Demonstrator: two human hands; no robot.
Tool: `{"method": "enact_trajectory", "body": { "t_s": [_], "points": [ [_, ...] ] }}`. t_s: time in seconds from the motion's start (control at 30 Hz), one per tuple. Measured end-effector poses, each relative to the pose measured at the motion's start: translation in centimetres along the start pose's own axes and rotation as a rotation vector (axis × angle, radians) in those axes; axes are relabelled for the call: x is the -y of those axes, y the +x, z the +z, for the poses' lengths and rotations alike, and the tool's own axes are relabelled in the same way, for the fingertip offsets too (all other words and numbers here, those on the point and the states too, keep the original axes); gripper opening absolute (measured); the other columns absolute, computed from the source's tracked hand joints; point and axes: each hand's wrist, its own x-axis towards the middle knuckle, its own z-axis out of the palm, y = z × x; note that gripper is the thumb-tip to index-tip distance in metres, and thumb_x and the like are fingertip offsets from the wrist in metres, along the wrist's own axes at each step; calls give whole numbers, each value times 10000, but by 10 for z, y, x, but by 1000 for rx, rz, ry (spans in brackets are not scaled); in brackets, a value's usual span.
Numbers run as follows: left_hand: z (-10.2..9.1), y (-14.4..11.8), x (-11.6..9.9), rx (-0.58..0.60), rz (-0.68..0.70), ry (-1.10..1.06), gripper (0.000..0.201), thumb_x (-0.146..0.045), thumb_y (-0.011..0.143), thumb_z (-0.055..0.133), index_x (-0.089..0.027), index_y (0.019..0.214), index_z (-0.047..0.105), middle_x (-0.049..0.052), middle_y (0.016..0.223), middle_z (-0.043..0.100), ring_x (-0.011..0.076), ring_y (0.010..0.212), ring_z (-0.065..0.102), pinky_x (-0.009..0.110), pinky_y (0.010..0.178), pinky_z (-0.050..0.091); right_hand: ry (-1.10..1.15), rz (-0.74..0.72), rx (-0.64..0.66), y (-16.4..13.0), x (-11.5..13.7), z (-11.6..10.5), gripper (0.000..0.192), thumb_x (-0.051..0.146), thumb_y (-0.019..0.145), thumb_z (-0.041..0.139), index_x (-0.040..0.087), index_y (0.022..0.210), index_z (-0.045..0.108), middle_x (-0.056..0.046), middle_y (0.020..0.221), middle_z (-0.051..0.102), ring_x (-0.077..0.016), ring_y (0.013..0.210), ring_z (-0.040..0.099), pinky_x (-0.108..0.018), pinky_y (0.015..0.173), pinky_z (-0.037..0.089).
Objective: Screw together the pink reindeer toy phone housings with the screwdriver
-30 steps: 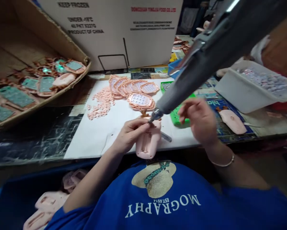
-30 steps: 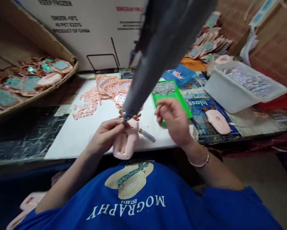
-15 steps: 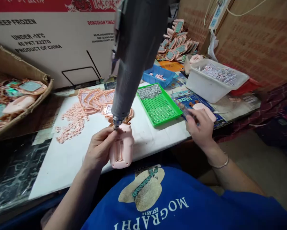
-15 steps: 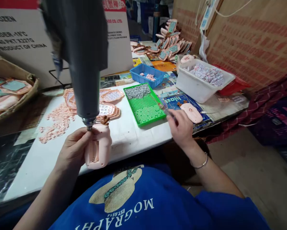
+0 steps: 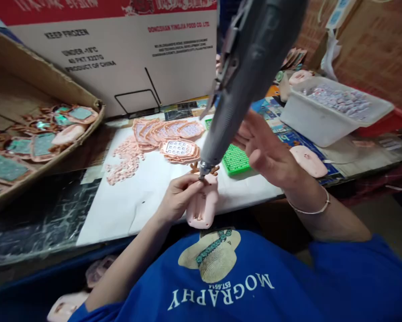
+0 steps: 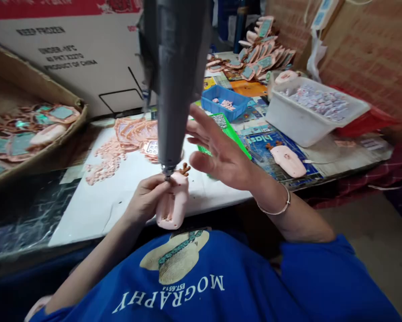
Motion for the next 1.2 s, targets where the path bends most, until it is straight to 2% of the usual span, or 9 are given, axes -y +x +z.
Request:
{"method": "enact_trajectory", "body": {
  "t_s": [0.17,0.3,0.37,0.47,0.63,0.7,0.87,1.0,1.2],
  "points": [
    [3,-4,3,105,37,9,321,-486,732,843,-173,781,799,52,837,722,154,760,628,258,720,494,324,41,120,35,-2,29,458,623,902,662,268,1185,600,-48,1181,720,-266,1142,697,-493,992,590],
    [-3,-10,5,97,81,25,255,-428,772,822,-175,798,801,57,851,713,161,787,635,272,728,498,316,31,-2,44,0,37,502,569,718,861,284,1062,630,-19,932,728,-259,866,737,-431,756,648],
    [-7,-13,7,95,121,69,227,-408,779,815,-182,802,805,64,861,714,177,825,644,290,753,507,347,31,-59,48,9,39,525,514,672,901,300,1076,644,34,814,660,-199,681,696,-352,595,606],
    [-10,-16,11,102,157,142,231,-416,798,796,-185,801,804,67,839,709,186,827,643,310,774,510,435,69,-97,53,23,42,467,451,667,915,329,1030,649,89,684,500,-106,469,526,-274,442,464],
    [-10,-19,17,86,147,115,232,-414,829,766,-186,831,808,62,825,712,191,824,643,319,788,501,341,102,-261,46,32,53,500,479,641,901,367,1023,598,45,788,549,-154,491,515,-333,441,431],
    [-10,-19,17,88,149,95,221,-405,827,771,-188,841,811,66,867,721,197,858,650,323,814,502,309,109,-292,43,35,59,521,541,639,881,371,1034,588,41,739,533,-168,458,486,-347,423,415],
    [-9,-19,16,93,164,74,239,-423,823,782,-188,849,813,73,898,726,202,900,653,329,846,506,339,52,-280,40,36,64,478,603,726,819,369,1066,577,66,608,395,-161,394,426,-340,411,388],
    [-9,-19,16,91,161,79,238,-432,815,790,-196,833,815,69,883,718,197,878,648,323,819,510,243,100,-296,37,27,60,539,634,703,807,409,1137,579,45,648,461,-203,447,480,-375,447,435],
    [-12,-17,17,118,199,117,198,-403,831,778,-211,861,820,62,867,695,195,864,643,320,803,514,304,29,-278,37,23,62,431,526,727,826,410,1062,580,47,701,485,-172,425,428,-353,434,385]
  ]
}}
